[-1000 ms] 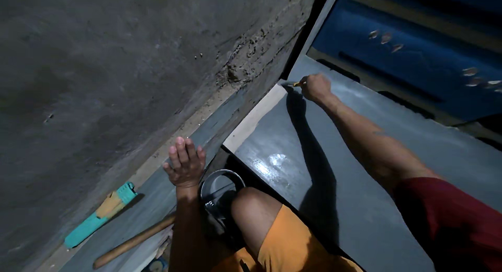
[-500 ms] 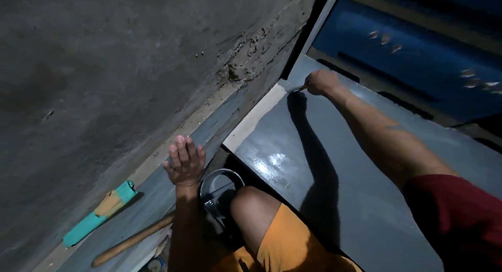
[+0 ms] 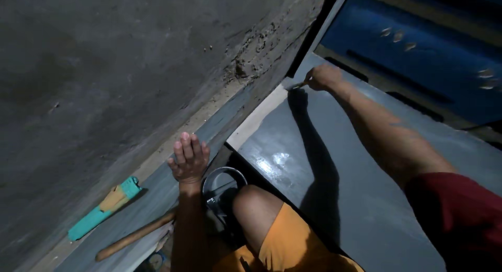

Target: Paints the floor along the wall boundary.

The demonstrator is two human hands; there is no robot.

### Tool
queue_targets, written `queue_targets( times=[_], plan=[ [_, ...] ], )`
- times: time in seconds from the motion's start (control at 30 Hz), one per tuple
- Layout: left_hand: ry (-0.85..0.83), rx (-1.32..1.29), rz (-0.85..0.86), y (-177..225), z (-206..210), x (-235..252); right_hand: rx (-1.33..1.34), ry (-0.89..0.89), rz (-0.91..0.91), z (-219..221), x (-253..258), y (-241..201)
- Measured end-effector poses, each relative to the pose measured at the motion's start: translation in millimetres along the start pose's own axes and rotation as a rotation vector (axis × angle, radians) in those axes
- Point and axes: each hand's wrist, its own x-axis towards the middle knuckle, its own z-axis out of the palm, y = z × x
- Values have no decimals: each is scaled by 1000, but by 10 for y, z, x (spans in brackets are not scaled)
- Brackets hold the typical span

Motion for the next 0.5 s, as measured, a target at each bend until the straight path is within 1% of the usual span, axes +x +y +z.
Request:
queue_targets(
  times=[0.07,0.17,0.23,0.3,0.4,0.5],
  plan=[
    [-3,-1,-1,3,-1,-4,-10,25,2,-104,-47,-45],
    [-2,2,4,10,-6,14,50,80,-54,-10,-11,-5],
    [-1,1,12,1,-16,19,57,43,-80,141,27,51],
    [-10,-4,9,-4,-9,10,3,-8,-71,178,-1,91],
    [-24,-8,3,-9,-2,-18,-172,-84,-24,-94,-216,-36],
    [-19,-8,6,-8,0,-11,-226,-56,-25,-337,-350,-123]
  ],
)
